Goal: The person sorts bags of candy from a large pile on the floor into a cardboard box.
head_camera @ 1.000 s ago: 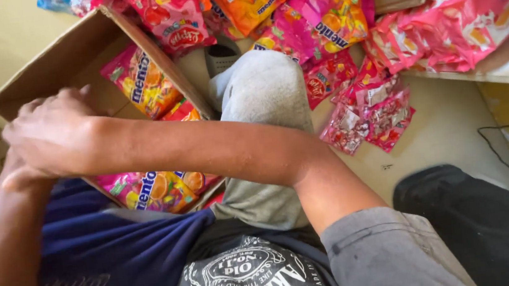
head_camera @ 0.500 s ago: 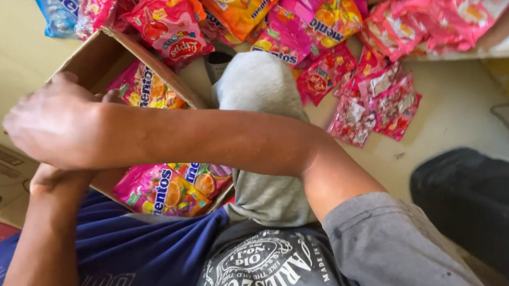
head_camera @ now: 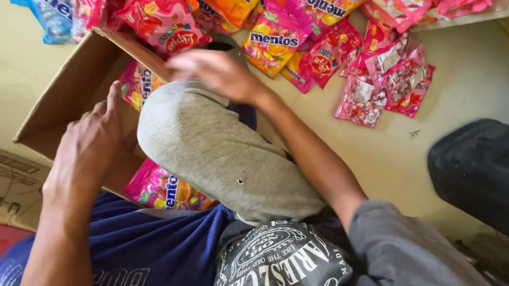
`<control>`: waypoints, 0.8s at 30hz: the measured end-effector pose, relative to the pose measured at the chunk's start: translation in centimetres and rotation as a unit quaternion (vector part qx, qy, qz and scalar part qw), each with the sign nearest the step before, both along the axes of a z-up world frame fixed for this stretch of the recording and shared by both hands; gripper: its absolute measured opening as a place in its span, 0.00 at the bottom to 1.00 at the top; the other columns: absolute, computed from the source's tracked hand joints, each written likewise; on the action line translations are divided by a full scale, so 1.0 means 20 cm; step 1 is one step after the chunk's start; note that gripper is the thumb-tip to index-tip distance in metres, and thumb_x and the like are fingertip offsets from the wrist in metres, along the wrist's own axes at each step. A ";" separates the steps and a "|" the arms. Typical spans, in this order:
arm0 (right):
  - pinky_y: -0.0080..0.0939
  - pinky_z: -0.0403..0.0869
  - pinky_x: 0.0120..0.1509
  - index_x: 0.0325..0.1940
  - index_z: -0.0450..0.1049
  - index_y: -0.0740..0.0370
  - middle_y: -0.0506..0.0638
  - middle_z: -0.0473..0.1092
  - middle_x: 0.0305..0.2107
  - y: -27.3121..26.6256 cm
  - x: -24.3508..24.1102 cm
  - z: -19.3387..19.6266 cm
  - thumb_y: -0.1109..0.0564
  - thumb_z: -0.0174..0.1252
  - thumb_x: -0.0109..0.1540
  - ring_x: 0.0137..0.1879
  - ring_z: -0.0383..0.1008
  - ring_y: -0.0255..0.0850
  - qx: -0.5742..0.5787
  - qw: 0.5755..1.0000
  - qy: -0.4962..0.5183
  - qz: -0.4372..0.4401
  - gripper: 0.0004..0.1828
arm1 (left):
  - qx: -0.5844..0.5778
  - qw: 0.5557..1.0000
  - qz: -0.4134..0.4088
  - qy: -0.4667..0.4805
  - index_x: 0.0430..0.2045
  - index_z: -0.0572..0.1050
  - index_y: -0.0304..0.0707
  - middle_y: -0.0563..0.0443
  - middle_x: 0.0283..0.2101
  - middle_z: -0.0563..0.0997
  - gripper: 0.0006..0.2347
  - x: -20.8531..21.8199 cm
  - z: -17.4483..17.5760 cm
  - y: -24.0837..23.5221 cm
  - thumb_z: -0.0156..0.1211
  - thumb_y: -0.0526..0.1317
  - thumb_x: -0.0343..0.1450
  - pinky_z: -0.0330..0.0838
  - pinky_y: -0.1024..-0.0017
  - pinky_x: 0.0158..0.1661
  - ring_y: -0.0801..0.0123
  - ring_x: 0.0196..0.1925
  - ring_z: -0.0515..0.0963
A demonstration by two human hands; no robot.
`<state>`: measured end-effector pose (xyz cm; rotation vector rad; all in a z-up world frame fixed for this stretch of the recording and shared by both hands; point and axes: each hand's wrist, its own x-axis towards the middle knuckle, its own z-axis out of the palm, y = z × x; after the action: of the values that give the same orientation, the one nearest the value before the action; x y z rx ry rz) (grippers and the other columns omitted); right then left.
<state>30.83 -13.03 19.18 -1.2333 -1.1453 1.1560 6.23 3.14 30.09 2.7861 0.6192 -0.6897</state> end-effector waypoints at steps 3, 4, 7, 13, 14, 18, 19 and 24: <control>0.39 0.75 0.62 0.58 0.73 0.67 0.52 0.75 0.50 -0.39 0.13 -0.64 0.48 0.54 0.72 0.55 0.76 0.38 -0.061 0.988 0.035 -0.139 0.20 | -0.004 1.000 0.013 0.020 0.75 0.54 0.29 0.32 0.50 0.80 0.30 0.06 0.07 -0.04 0.50 0.32 0.74 0.77 0.53 0.45 0.46 0.47 0.82; 0.37 0.77 0.53 0.54 0.75 0.65 0.50 0.77 0.43 -0.52 0.18 -0.75 0.50 0.55 0.71 0.47 0.78 0.36 -0.203 0.953 0.100 -0.201 0.16 | -0.019 0.999 0.024 0.010 0.74 0.54 0.29 0.31 0.50 0.79 0.31 0.09 0.10 -0.06 0.52 0.35 0.72 0.76 0.52 0.45 0.45 0.47 0.82; 0.36 0.78 0.41 0.49 0.75 0.61 0.50 0.78 0.34 -0.73 0.37 -0.87 0.54 0.55 0.69 0.36 0.80 0.36 -0.311 0.877 0.200 -0.306 0.10 | -0.047 0.998 0.038 -0.006 0.71 0.54 0.28 0.29 0.51 0.78 0.33 0.15 0.14 -0.10 0.56 0.39 0.69 0.75 0.51 0.46 0.42 0.48 0.80; 0.36 0.80 0.38 0.48 0.74 0.60 0.50 0.78 0.33 -0.57 0.92 -0.68 0.57 0.55 0.68 0.35 0.80 0.36 -0.208 0.831 0.204 -0.474 0.07 | -0.065 0.997 0.031 -0.009 0.70 0.57 0.28 0.29 0.51 0.78 0.30 0.18 0.09 -0.14 0.55 0.38 0.70 0.74 0.49 0.48 0.42 0.51 0.80; 0.37 0.82 0.39 0.48 0.74 0.59 0.51 0.78 0.32 -0.51 1.01 -0.66 0.57 0.57 0.65 0.35 0.81 0.37 -0.220 0.801 0.199 -0.520 0.08 | -0.062 0.998 0.024 -0.008 0.70 0.58 0.29 0.30 0.51 0.78 0.29 0.17 0.06 -0.14 0.53 0.36 0.71 0.74 0.50 0.48 0.43 0.51 0.80; 0.40 0.83 0.38 0.47 0.76 0.59 0.48 0.77 0.32 -0.38 1.40 -1.04 0.55 0.61 0.61 0.34 0.81 0.36 -0.237 0.769 0.168 -0.570 0.11 | -0.068 0.997 0.005 -0.047 0.69 0.59 0.29 0.31 0.52 0.78 0.28 0.17 0.04 -0.14 0.52 0.33 0.70 0.73 0.49 0.48 0.43 0.52 0.79; 0.42 0.81 0.36 0.47 0.74 0.59 0.48 0.76 0.32 -0.33 1.41 -1.04 0.54 0.64 0.59 0.34 0.80 0.36 -0.252 0.759 0.145 -0.582 0.14 | -0.078 0.995 0.013 -0.054 0.67 0.61 0.29 0.31 0.52 0.78 0.27 0.18 0.04 -0.14 0.53 0.34 0.69 0.73 0.49 0.48 0.43 0.52 0.79; 0.46 0.78 0.36 0.52 0.71 0.62 0.48 0.73 0.34 -0.18 1.40 -1.19 0.50 0.71 0.57 0.35 0.76 0.39 -0.265 0.740 0.196 -0.587 0.24 | -0.079 0.996 0.031 -0.001 0.65 0.62 0.32 0.33 0.51 0.78 0.26 0.21 0.04 -0.12 0.54 0.37 0.70 0.72 0.51 0.50 0.44 0.52 0.79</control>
<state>58.85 -16.53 -4.65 -1.6166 0.4094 0.6376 10.42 0.79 30.88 2.6117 0.6192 -0.6924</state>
